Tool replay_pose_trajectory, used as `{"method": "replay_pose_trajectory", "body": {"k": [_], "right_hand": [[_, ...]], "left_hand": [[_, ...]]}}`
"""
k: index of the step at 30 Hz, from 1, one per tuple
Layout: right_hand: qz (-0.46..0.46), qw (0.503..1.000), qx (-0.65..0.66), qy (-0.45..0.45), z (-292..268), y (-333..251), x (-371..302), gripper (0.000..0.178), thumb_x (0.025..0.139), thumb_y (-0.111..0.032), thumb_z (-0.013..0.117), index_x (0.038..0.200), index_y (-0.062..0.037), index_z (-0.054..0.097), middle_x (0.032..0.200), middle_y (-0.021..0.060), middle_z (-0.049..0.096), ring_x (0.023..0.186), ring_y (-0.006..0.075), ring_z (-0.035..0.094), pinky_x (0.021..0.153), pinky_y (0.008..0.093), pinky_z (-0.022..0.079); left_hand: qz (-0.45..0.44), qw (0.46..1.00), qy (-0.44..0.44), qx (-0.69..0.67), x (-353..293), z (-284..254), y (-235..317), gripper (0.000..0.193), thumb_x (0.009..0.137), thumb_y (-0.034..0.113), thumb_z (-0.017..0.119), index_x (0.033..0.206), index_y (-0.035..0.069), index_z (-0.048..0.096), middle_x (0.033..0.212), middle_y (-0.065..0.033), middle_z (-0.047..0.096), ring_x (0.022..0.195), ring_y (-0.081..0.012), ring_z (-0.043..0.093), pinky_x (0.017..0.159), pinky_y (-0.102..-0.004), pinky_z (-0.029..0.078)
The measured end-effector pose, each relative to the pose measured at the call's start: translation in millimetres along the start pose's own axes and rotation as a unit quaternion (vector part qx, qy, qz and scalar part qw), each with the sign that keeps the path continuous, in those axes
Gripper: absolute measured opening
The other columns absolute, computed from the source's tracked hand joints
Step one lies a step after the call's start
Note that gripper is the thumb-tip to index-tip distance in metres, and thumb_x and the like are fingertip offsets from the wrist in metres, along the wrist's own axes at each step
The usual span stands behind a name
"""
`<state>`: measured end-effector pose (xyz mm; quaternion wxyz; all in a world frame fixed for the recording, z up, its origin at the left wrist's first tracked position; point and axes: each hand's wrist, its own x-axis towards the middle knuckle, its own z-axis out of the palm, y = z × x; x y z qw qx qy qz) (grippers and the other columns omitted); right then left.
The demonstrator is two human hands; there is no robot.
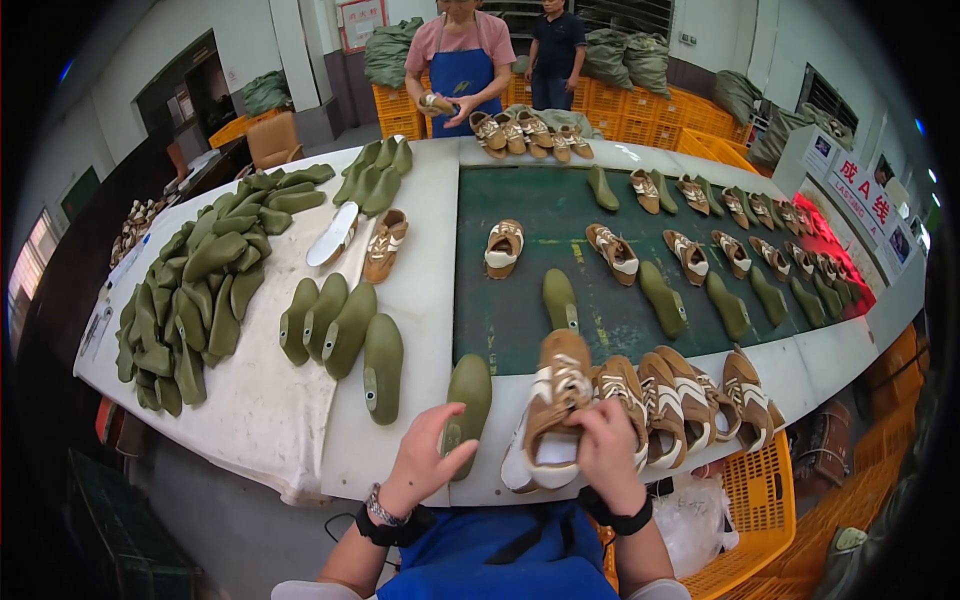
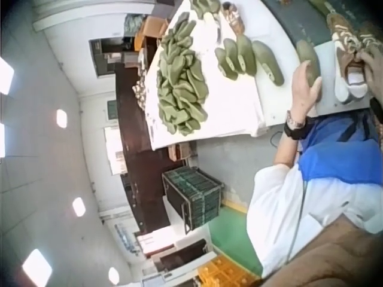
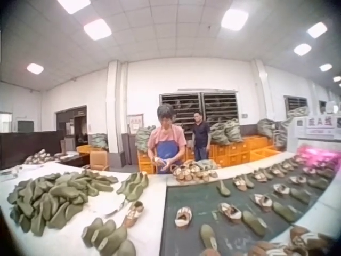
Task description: Place shoe uppers onto shoe lasts and arrange them on a conveyor belt for industrial production.
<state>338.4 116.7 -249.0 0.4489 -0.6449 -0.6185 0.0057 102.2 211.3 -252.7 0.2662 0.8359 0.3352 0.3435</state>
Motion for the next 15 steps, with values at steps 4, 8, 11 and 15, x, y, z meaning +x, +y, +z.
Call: {"method": "replay_pose_trajectory", "body": {"k": [4, 8, 11, 15], "right_hand": [[0.019, 1.0, -0.018, -0.004, -1.4, 16.8, -3.3, 0.022, 0.073, 0.005, 0.053, 0.088, -0.0064, 0.062, 0.08, 0.0123, 0.049, 0.075, 0.0303, 0.053, 0.065, 0.0387, 0.045], [0.039, 0.983, -0.121, -0.133, 15.5, 29.5, -19.1, 0.019, 0.077, -0.004, 0.057, 0.093, -0.0099, 0.065, 0.084, 0.0121, 0.053, 0.08, 0.0307, 0.056, 0.069, 0.0384, 0.047], [0.027, 0.985, -0.117, -0.122, 10.4, 26.5, -19.3, 0.023, 0.076, -0.007, 0.059, 0.097, -0.0107, 0.066, 0.096, 0.0131, 0.055, 0.086, 0.0318, 0.055, 0.072, 0.0399, 0.048], [-0.005, 0.991, -0.104, -0.083, 3.1, 24.9, -19.2, 0.022, 0.076, -0.013, 0.062, 0.097, -0.0071, 0.065, 0.099, 0.0139, 0.057, 0.088, 0.033, 0.056, 0.073, 0.0389, 0.048]], "left_hand": [[0.005, 0.994, -0.059, 0.094, -11.4, 15.2, -32.8, 0.053, 0.075, 0.018, 0.069, 0.12, 0.0, 0.047, 0.119, -0.021, 0.049, 0.11, -0.0368, 0.048, 0.093, -0.0396, 0.041], [-0.049, 0.993, -0.081, 0.076, -25.3, 32.7, -60.9, 0.063, 0.074, 0.022, 0.07, 0.127, 0.004, 0.041, 0.124, -0.0296, 0.042, 0.112, -0.0438, 0.045, 0.096, -0.0417, 0.04], [-0.063, 0.993, -0.081, 0.056, -24.3, 39.0, -64.8, 0.062, 0.076, 0.023, 0.068, 0.129, 0.007, 0.039, 0.123, -0.028, 0.043, 0.11, -0.0427, 0.047, 0.094, -0.0424, 0.041], [-0.021, 0.995, -0.037, 0.088, -20.1, 38.7, -73.0, 0.059, 0.077, 0.027, 0.068, 0.125, 0.003, 0.044, 0.121, -0.0246, 0.046, 0.11, -0.0402, 0.047, 0.094, -0.0416, 0.041]]}}
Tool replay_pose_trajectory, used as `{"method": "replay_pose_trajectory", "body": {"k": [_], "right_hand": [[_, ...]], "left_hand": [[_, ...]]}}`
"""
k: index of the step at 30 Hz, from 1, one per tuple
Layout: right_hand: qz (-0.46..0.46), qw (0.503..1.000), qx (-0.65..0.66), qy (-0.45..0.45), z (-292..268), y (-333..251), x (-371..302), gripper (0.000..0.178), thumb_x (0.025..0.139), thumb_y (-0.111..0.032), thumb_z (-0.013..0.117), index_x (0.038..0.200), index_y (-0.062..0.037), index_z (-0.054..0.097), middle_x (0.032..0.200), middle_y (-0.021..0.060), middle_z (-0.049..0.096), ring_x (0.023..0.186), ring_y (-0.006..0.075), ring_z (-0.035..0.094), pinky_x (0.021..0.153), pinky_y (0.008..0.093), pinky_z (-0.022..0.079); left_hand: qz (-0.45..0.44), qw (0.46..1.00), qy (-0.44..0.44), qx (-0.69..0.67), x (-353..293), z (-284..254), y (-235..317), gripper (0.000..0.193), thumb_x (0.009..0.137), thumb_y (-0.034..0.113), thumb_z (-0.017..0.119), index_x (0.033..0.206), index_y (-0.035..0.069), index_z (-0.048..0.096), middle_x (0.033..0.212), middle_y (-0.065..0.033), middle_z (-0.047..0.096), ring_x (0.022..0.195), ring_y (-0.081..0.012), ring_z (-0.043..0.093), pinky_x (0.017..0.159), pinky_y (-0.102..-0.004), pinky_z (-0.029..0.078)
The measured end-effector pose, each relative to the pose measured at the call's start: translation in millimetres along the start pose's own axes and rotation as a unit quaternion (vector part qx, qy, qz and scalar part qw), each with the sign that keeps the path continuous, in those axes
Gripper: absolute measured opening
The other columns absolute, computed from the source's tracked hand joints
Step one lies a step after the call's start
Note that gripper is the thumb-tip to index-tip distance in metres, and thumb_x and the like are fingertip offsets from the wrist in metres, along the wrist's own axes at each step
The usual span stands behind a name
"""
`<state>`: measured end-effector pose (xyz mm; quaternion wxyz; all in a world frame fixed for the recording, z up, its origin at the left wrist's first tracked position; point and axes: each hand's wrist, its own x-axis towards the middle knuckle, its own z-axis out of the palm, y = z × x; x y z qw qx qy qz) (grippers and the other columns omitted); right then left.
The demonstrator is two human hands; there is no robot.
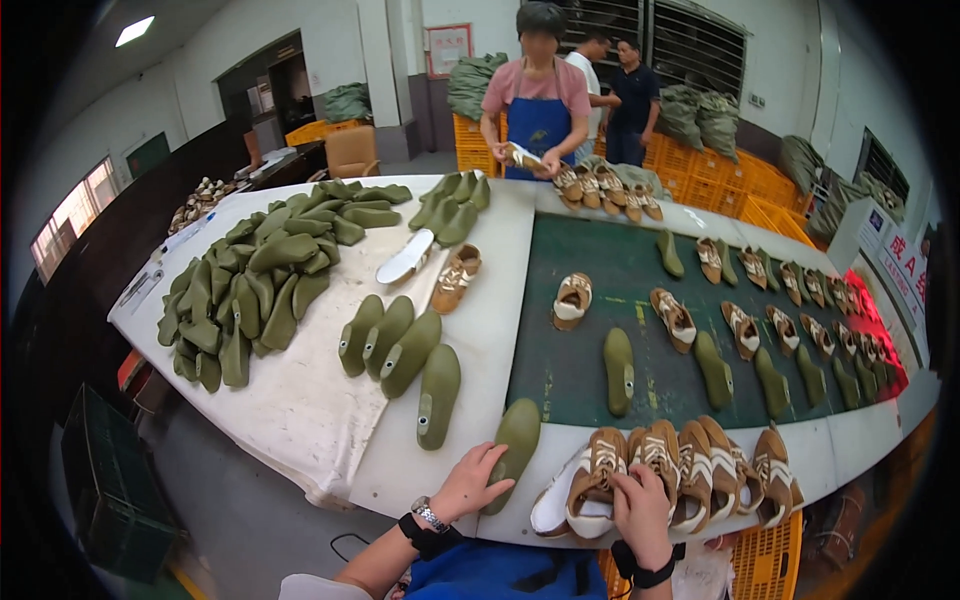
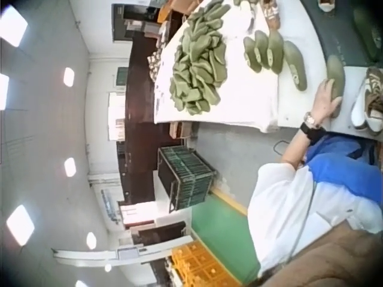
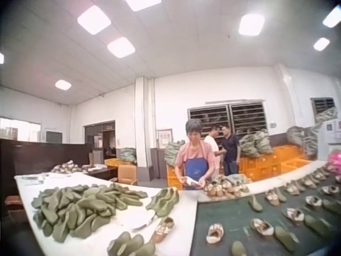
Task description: Place shoe uppers onto shoe lasts and arrange them on a conveyor belt for industrial production.
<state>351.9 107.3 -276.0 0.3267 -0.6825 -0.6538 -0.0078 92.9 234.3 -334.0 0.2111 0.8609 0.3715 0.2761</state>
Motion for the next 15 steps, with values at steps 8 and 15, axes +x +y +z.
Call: {"method": "replay_pose_trajectory", "body": {"k": [8, 15], "right_hand": [[0.111, 0.968, 0.099, 0.202, -26.8, 35.3, -33.9, 0.016, 0.078, -0.01, 0.064, 0.091, -0.0003, 0.061, 0.087, 0.0147, 0.06, 0.08, 0.0281, 0.06, 0.073, 0.0338, 0.047], [0.261, 0.963, 0.007, 0.072, -25.5, 69.6, -134.5, 0.02, 0.086, -0.011, 0.057, 0.1, 0.0025, 0.063, 0.091, 0.0169, 0.066, 0.083, 0.0281, 0.063, 0.078, 0.0349, 0.048]], "left_hand": [[-0.033, 0.978, 0.162, 0.129, 36.9, -55.0, -90.5, 0.057, 0.072, 0.024, 0.07, 0.12, 0.003, 0.048, 0.119, -0.0207, 0.048, 0.115, -0.0397, 0.042, 0.098, -0.0445, 0.036], [-0.079, 0.991, 0.076, 0.076, 46.0, -61.9, -129.9, 0.054, 0.074, 0.032, 0.07, 0.116, 0.001, 0.053, 0.121, -0.0211, 0.05, 0.112, -0.0351, 0.046, 0.095, -0.0423, 0.04]]}}
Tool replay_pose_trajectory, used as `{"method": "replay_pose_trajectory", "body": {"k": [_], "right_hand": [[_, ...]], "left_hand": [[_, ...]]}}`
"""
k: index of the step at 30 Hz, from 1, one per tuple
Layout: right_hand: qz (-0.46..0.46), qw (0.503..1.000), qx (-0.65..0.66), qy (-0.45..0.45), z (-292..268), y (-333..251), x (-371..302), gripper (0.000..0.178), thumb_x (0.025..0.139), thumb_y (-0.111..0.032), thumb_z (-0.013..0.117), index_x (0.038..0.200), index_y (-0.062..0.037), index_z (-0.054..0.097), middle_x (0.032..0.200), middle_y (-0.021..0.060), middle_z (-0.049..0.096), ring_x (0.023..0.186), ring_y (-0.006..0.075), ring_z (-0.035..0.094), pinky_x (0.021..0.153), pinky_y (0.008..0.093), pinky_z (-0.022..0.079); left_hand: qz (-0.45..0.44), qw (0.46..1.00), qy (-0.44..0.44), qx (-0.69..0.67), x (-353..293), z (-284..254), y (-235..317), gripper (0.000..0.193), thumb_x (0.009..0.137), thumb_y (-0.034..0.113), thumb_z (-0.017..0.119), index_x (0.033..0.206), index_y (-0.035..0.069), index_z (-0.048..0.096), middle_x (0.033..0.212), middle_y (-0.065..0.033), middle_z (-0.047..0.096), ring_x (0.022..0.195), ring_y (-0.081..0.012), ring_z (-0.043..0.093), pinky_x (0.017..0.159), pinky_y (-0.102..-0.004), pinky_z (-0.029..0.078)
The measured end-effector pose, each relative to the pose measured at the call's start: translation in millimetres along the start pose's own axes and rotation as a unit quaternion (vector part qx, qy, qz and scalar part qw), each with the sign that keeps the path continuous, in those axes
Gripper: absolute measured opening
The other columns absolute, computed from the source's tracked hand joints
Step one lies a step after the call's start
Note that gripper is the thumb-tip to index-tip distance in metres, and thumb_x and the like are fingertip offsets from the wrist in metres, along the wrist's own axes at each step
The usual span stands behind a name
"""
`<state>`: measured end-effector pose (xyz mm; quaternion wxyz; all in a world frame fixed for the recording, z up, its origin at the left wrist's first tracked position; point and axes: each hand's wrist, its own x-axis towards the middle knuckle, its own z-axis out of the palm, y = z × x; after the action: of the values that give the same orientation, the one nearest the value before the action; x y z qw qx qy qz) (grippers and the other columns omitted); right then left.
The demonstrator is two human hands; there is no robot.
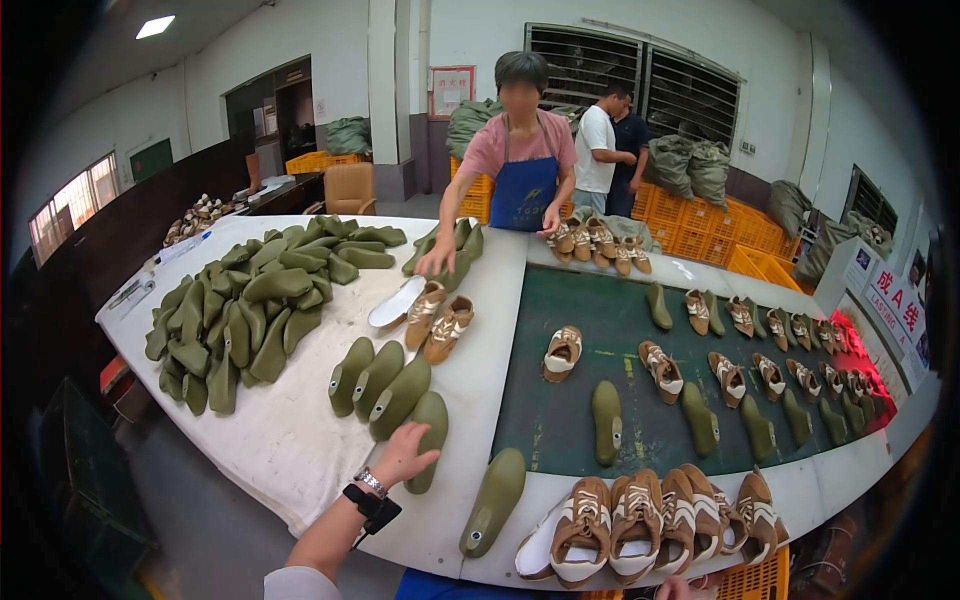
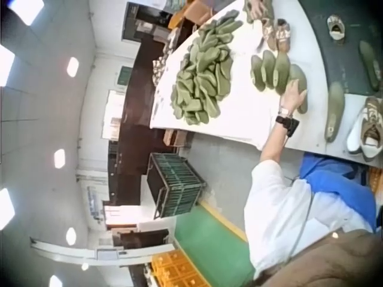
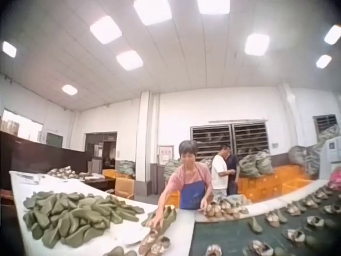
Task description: Place shoe uppers onto shoe lasts and arrange them on a conveyor belt for industrial production.
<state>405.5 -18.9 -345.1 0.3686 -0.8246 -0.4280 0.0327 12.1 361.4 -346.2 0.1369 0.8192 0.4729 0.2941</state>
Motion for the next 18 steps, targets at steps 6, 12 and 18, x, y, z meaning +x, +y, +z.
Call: {"method": "replay_pose_trajectory", "body": {"k": [6, 12, 18], "right_hand": [[0.118, 0.938, -0.169, -0.277, 79.3, 125.4, -76.5, 0.066, 0.072, -0.045, 0.069, 0.12, -0.0037, 0.051, 0.101, 0.0258, 0.061, 0.093, 0.0406, 0.058, 0.077, 0.0449, 0.048], [0.201, 0.903, -0.156, -0.345, 106.8, 150.5, -98.6, 0.063, 0.075, -0.058, 0.061, 0.107, -0.0044, 0.057, 0.094, 0.0253, 0.063, 0.09, 0.0422, 0.059, 0.073, 0.0473, 0.048], [0.174, 0.92, -0.108, -0.335, 94.7, 114.3, -86.4, 0.048, 0.081, -0.048, 0.056, 0.082, -0.0014, 0.063, 0.08, 0.0242, 0.063, 0.078, 0.042, 0.061, 0.065, 0.0476, 0.048]], "left_hand": [[0.012, 0.976, -0.19, 0.103, 37.5, -19.5, 8.8, 0.051, 0.077, 0.04, 0.065, 0.113, 0.004, 0.057, 0.115, -0.0209, 0.056, 0.107, -0.0363, 0.053, 0.091, -0.0411, 0.043], [-0.043, 0.993, -0.09, 0.066, 161.1, -47.2, -70.5, 0.083, 0.069, 0.041, 0.072, 0.133, 0.004, 0.035, 0.12, -0.0245, 0.05, 0.113, -0.0386, 0.047, 0.094, -0.0436, 0.042], [-0.227, 0.968, -0.042, 0.094, 268.7, -18.7, -90.8, 0.102, 0.061, 0.057, 0.073, 0.141, 0.012, 0.026, 0.133, -0.0226, 0.035, 0.123, -0.0414, 0.035, 0.097, -0.048, 0.038]]}}
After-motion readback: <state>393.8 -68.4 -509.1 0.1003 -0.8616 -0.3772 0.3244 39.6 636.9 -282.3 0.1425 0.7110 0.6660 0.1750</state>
